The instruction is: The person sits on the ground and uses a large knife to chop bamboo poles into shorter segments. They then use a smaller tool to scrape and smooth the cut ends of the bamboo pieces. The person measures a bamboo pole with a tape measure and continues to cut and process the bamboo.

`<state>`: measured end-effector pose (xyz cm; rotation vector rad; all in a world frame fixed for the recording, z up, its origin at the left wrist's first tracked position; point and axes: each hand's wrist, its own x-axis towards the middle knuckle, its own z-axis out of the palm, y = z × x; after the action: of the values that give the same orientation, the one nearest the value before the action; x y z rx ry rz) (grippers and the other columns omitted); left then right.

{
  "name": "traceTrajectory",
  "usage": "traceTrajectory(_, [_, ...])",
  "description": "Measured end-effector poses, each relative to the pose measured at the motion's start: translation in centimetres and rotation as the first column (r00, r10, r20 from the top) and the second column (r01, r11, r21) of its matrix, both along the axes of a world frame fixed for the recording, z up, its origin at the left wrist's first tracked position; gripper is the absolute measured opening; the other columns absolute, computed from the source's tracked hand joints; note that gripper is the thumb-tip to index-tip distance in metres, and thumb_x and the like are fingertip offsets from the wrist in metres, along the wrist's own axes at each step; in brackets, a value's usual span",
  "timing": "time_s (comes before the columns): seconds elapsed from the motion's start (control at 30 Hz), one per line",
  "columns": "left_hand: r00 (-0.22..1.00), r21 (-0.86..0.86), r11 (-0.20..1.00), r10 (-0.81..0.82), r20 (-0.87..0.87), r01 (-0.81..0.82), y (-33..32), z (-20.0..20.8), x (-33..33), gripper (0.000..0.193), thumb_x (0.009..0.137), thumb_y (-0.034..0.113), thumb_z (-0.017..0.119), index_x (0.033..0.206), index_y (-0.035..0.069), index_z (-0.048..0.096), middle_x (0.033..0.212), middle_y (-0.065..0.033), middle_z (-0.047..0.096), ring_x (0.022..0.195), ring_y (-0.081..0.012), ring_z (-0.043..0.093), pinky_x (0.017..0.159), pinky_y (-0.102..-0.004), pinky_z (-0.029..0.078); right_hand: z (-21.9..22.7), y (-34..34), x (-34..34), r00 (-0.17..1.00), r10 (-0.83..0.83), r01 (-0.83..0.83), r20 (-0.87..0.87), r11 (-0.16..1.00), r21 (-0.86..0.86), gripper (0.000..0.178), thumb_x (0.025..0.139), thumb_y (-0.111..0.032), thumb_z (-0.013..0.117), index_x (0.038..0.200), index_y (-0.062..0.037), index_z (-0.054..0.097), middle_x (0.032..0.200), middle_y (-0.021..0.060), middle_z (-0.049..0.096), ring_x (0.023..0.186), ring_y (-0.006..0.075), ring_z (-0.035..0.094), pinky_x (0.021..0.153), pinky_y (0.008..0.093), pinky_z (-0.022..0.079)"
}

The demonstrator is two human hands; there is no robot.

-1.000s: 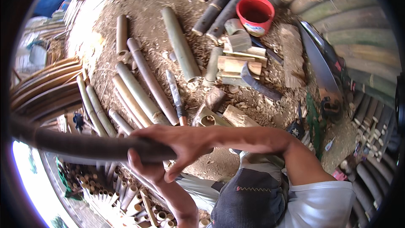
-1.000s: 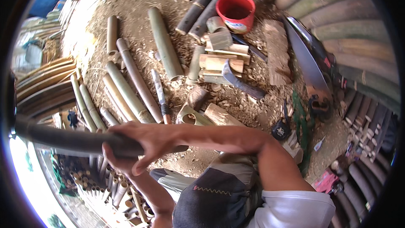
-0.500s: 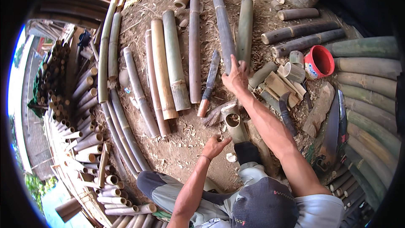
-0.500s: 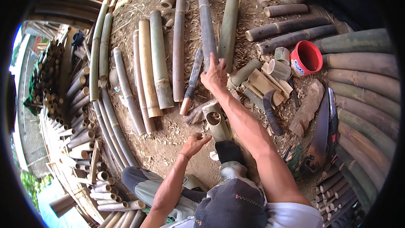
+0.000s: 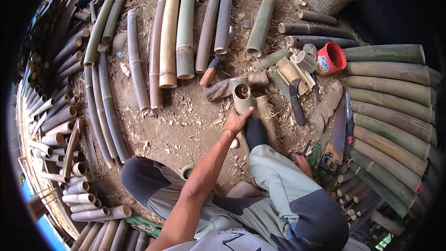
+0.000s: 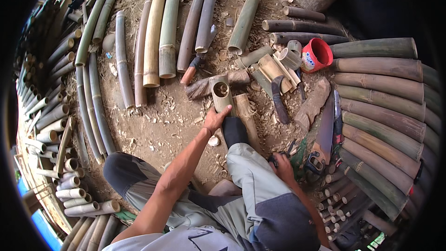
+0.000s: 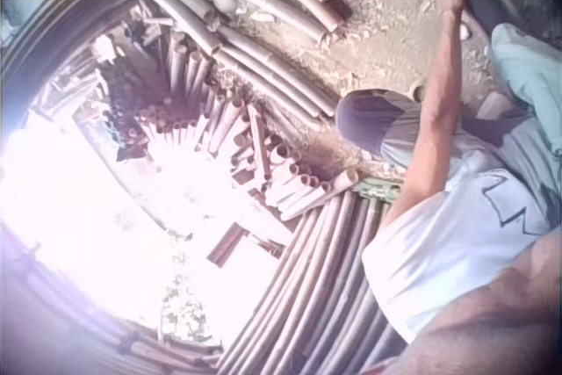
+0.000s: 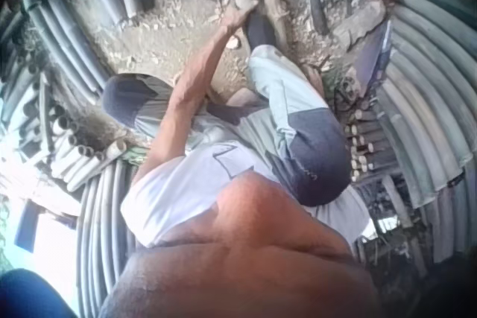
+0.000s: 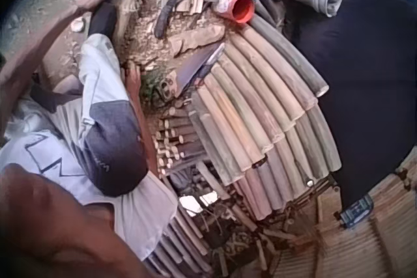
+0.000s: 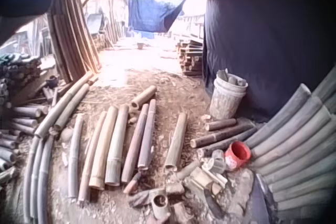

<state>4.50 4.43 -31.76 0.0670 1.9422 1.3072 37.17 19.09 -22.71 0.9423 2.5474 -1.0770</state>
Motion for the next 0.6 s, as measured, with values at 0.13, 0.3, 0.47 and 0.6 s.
traceTrajectory(0.13, [0.998,-0.176,0.982,0.063,-0.023,-0.067,1.1,0.4,3.1,0.092,0.079,0.068,0.063,0.121,-0.013,0.057,0.119,-0.0351,0.061,0.115,-0.0427,0.060,0.099,-0.0442,0.045,-2.9,-4.8,11.2,0.978,-0.211,0.210,0.005,0.977,0.033,0.041,0.084,-0.014,0.066,0.122,-0.0019,0.057,0.109,0.0194,0.059,0.101,0.0372,0.059,0.086,0.0429,0.050])
traceTrajectory(0.3, [0.974,-0.209,0.957,0.174,-0.144,-0.202,1.9,2.6,6.9,0.093,0.085,0.068,0.056,0.128,-0.013,0.046,0.117,-0.0370,0.059,0.115,-0.0466,0.057,0.099,-0.0479,0.044,-4.7,-5.5,13.7,0.961,-0.274,0.276,-0.036,0.954,0.115,0.041,0.084,-0.014,0.066,0.122,-0.0019,0.057,0.109,0.0194,0.059,0.101,0.0371,0.059,0.085,0.0429,0.050])
traceTrajectory(0.47, [0.992,-0.273,0.957,0.072,-0.099,-0.097,2.7,3.0,8.9,0.092,0.062,0.037,0.085,0.128,0.000,0.031,0.119,-0.0313,0.059,0.112,-0.0450,0.059,0.096,-0.0465,0.048,-5.2,-5.3,13.6,0.945,-0.312,0.322,-0.095,0.940,0.117,0.041,0.084,-0.014,0.066,0.122,-0.0019,0.057,0.109,0.0193,0.059,0.101,0.0369,0.059,0.085,0.0428,0.050])
traceTrajectory(0.6, [0.976,-0.077,0.985,0.138,-0.166,-0.152,1.8,3.9,5.5,0.085,0.061,0.032,0.083,0.125,0.000,0.038,0.116,-0.0266,0.061,0.106,-0.0394,0.062,0.094,-0.0434,0.050,-6.4,-5.2,13.1,0.931,-0.347,0.357,-0.115,0.931,0.081,0.041,0.084,-0.013,0.065,0.123,-0.0019,0.057,0.109,0.0192,0.059,0.100,0.0368,0.059,0.085,0.0428,0.050])
